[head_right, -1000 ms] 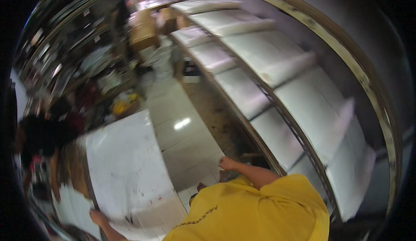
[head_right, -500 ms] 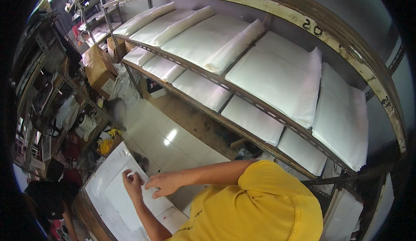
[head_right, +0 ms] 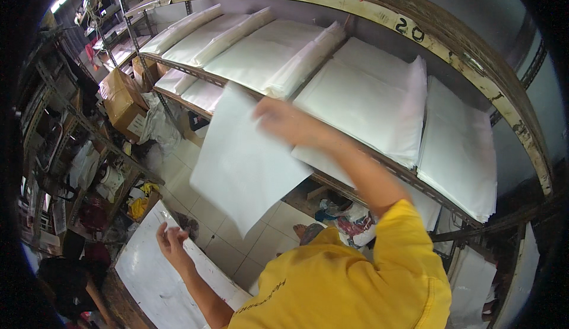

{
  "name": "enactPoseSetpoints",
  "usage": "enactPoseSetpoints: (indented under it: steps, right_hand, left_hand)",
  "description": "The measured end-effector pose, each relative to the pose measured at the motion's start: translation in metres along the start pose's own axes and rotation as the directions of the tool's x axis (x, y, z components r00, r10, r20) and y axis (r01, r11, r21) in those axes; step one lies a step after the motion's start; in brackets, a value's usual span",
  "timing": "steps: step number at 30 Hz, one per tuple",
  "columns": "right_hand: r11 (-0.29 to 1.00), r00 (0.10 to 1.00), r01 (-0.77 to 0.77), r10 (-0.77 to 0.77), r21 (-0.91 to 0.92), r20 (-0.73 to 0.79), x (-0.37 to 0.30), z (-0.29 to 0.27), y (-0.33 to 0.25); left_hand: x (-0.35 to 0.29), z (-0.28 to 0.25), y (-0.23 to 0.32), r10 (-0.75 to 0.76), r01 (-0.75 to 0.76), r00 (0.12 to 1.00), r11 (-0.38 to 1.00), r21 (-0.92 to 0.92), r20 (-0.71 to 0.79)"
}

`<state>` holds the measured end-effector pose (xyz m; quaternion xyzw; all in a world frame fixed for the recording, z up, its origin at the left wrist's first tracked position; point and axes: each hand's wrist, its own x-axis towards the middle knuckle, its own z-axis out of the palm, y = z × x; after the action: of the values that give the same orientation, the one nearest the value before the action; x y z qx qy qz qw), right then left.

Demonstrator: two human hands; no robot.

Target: The person repeatedly picks up large white sheets from a table and places them onto a metal rack. The person handles the sheets one at a time, stacking them in a neat pile on the rack.

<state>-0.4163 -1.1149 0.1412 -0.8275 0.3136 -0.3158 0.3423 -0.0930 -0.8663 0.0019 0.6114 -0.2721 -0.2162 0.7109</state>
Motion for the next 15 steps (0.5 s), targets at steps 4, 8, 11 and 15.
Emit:
enactPoseSetpoints:
  steps: [4, 8, 11, 15]
  right_hand:
    - [0.967, 0.875, -0.256, 0.236, 0.010, -0.422, -0.040, -0.134, -0.011]
    - [0.914, 0.659, -0.404, 0.320, 0.038, -0.681, -0.103, -0.208, 0.022]
    - [0.831, 0.557, -0.555, 0.405, 0.037, -0.725, -0.136, -0.220, 0.034]
    - [0.766, 0.616, -0.597, 0.248, -0.238, -0.748, -0.193, -0.242, 0.100]
  left_hand:
    - [-0.023, -0.065, -0.045, -0.114, 0.120, 0.987, 0.991, 0.054, -0.113]
    - [-0.062, -0.102, -0.078, -0.233, 0.267, 0.934, 0.959, 0.095, -0.272]
    - [-0.089, -0.124, -0.088, -0.238, 0.305, 0.915, 0.936, 0.173, -0.326]
    - [-0.091, -0.118, -0.087, -0.213, 0.267, 0.927, 0.953, 0.145, -0.308]
